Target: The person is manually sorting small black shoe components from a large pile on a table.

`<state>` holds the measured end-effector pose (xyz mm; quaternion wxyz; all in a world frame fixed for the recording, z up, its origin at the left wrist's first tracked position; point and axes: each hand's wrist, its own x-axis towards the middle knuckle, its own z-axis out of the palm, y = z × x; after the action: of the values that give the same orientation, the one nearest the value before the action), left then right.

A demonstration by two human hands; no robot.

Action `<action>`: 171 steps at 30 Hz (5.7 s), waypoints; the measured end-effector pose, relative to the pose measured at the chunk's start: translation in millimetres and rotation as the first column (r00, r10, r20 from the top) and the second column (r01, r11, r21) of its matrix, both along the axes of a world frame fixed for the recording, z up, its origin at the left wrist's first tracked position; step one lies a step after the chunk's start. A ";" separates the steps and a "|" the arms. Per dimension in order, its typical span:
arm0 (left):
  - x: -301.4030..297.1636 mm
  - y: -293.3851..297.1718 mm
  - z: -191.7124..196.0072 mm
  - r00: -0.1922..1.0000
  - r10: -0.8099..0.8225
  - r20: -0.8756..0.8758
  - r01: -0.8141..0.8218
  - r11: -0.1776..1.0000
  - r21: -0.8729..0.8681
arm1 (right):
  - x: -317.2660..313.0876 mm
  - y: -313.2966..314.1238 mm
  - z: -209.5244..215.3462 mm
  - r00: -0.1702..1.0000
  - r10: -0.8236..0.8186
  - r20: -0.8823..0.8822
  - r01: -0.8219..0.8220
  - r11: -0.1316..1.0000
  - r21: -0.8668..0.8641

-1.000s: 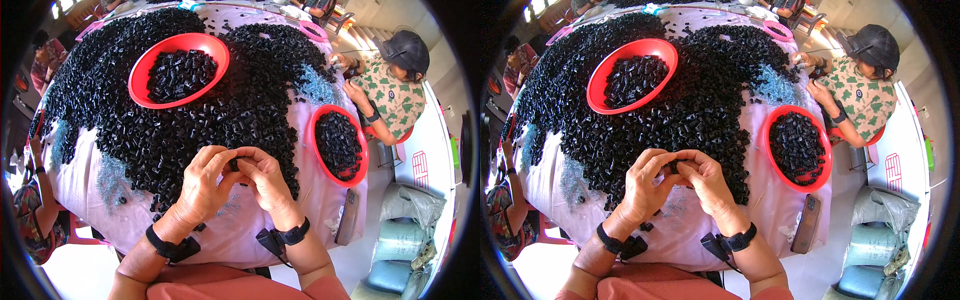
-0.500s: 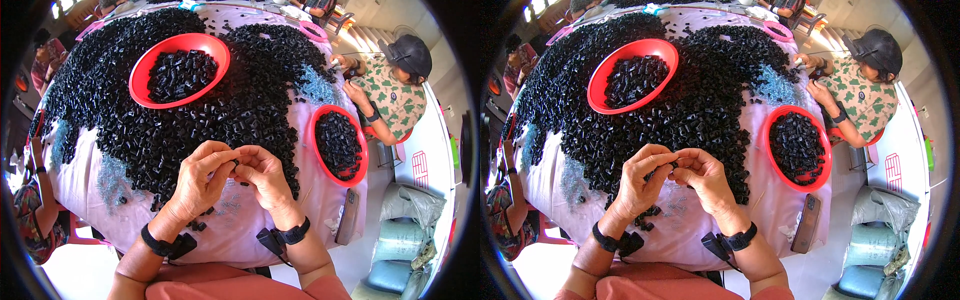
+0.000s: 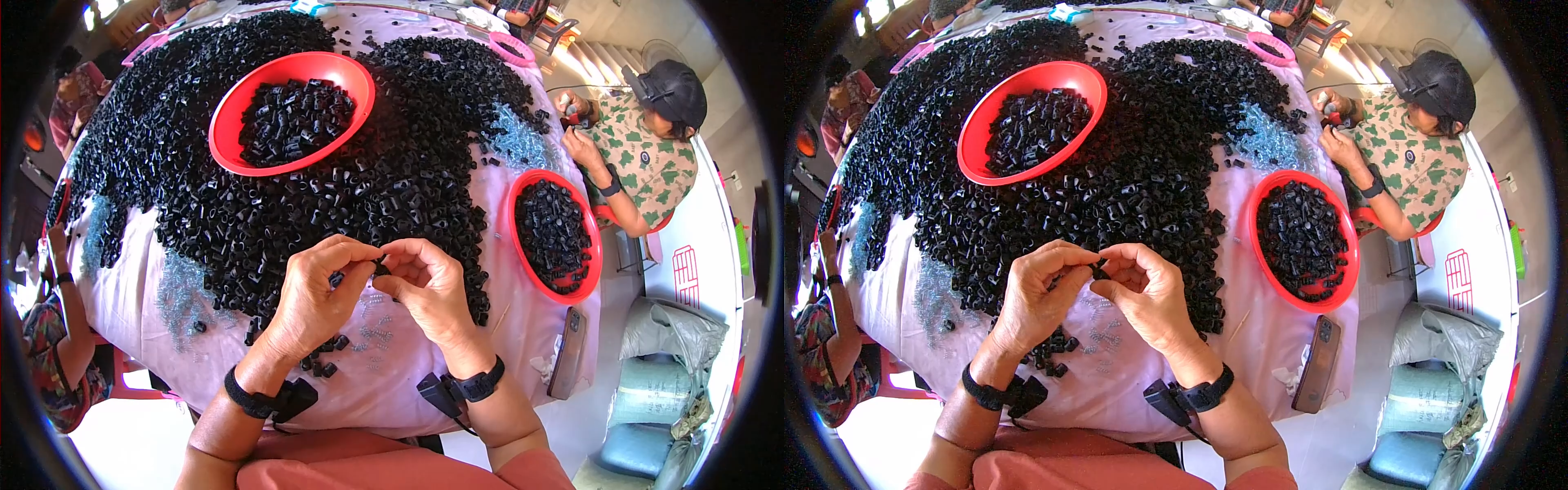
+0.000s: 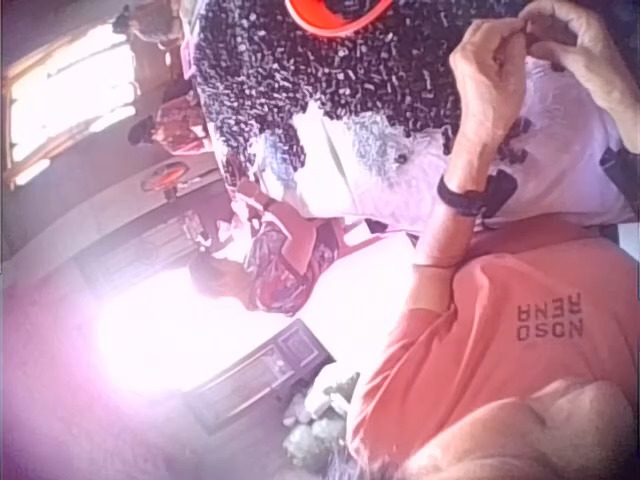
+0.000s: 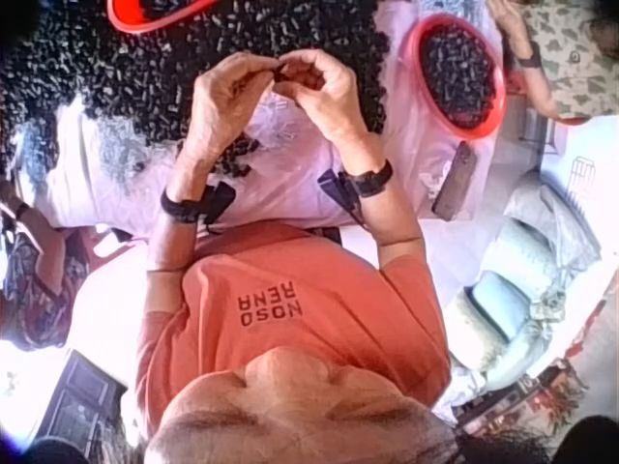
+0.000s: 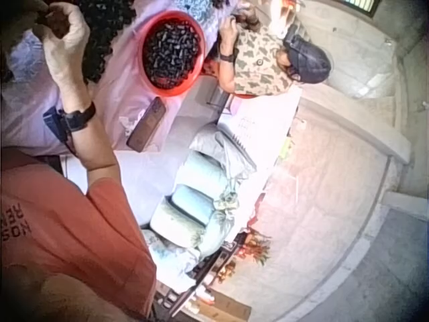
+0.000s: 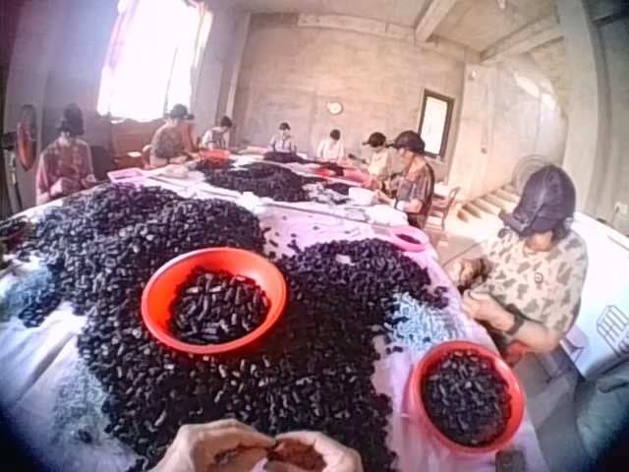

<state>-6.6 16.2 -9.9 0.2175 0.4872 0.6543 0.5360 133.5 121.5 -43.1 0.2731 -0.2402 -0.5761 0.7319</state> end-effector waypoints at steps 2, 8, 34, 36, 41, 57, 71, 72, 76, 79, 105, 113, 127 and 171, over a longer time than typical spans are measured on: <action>0.1 0.3 -0.1 0.999 0.003 -0.053 -0.002 1.000 0.017 | -0.3 -0.8 -1.4 1.000 -0.001 -0.007 0.001 1.000 0.012; 1.8 -2.9 1.7 1.000 0.012 -0.024 -0.013 1.000 -0.015 | -0.5 -2.9 -3.9 1.000 -0.014 -0.017 0.015 0.998 0.056; -2.8 -4.0 1.4 0.980 0.016 -0.199 -0.011 1.000 0.028 | -0.7 -2.0 -6.0 0.999 0.030 -0.016 -0.031 0.998 -0.060; -2.0 -3.2 0.8 0.976 0.005 -0.219 0.006 0.999 0.047 | -1.1 -2.1 -6.5 0.999 0.030 -0.025 -0.032 0.998 -0.059; 2.0 -2.5 0.7 0.973 0.022 -0.230 -0.011 0.999 0.050 | -1.3 -3.4 -6.7 0.999 0.026 -0.023 -0.027 0.998 -0.052; 7.4 -3.4 -0.2 0.962 -0.010 -0.274 0.019 0.999 0.031 | 0.4 -5.9 -0.1 0.998 0.044 -0.038 -0.045 0.999 -0.023; 13.1 2.2 -9.2 0.869 0.000 -0.494 0.058 0.993 0.101 | 0.7 -4.3 -0.9 0.996 -0.024 -0.089 0.022 1.000 -0.016; 12.8 2.3 -9.8 0.870 0.000 -0.494 0.058 0.993 0.102 | 0.8 -5.0 0.4 0.997 -0.024 -0.072 0.025 1.000 0.003; 11.5 1.8 -9.6 0.854 0.034 -0.519 0.030 0.993 0.115 | 1.5 -3.0 0.0 1.000 -0.011 -0.013 0.010 0.996 -0.091; 9.1 0.9 -8.9 0.850 0.046 -0.524 0.001 0.996 0.089 | 0.8 -3.9 -4.2 0.999 -0.014 -0.045 0.006 0.988 -0.157; 6.6 0.0 -8.9 0.877 -0.011 -0.481 0.073 0.991 0.110 | 2.9 -3.3 4.8 1.000 -0.009 0.028 0.011 0.997 -0.080; 7.8 1.8 -11.5 0.862 -0.013 -0.507 0.110 0.981 0.162 | 3.8 -2.0 2.7 1.000 -0.008 -0.006 0.007 0.996 -0.092; 7.6 -0.7 -6.7 0.889 -0.050 -0.455 0.087 0.994 0.062 | 2.7 -2.2 1.6 1.000 -0.003 0.030 0.004 0.999 -0.053; 12.2 2.9 -9.3 0.879 -0.192 -0.436 0.166 0.981 -0.098 | 2.0 8.2 -6.2 0.967 -0.253 -0.021 0.251 0.965 -0.071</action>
<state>5.7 19.1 -19.2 0.1256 0.6481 0.6541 0.3694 135.5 129.8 -49.3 0.3642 -0.3098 -0.5115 0.7140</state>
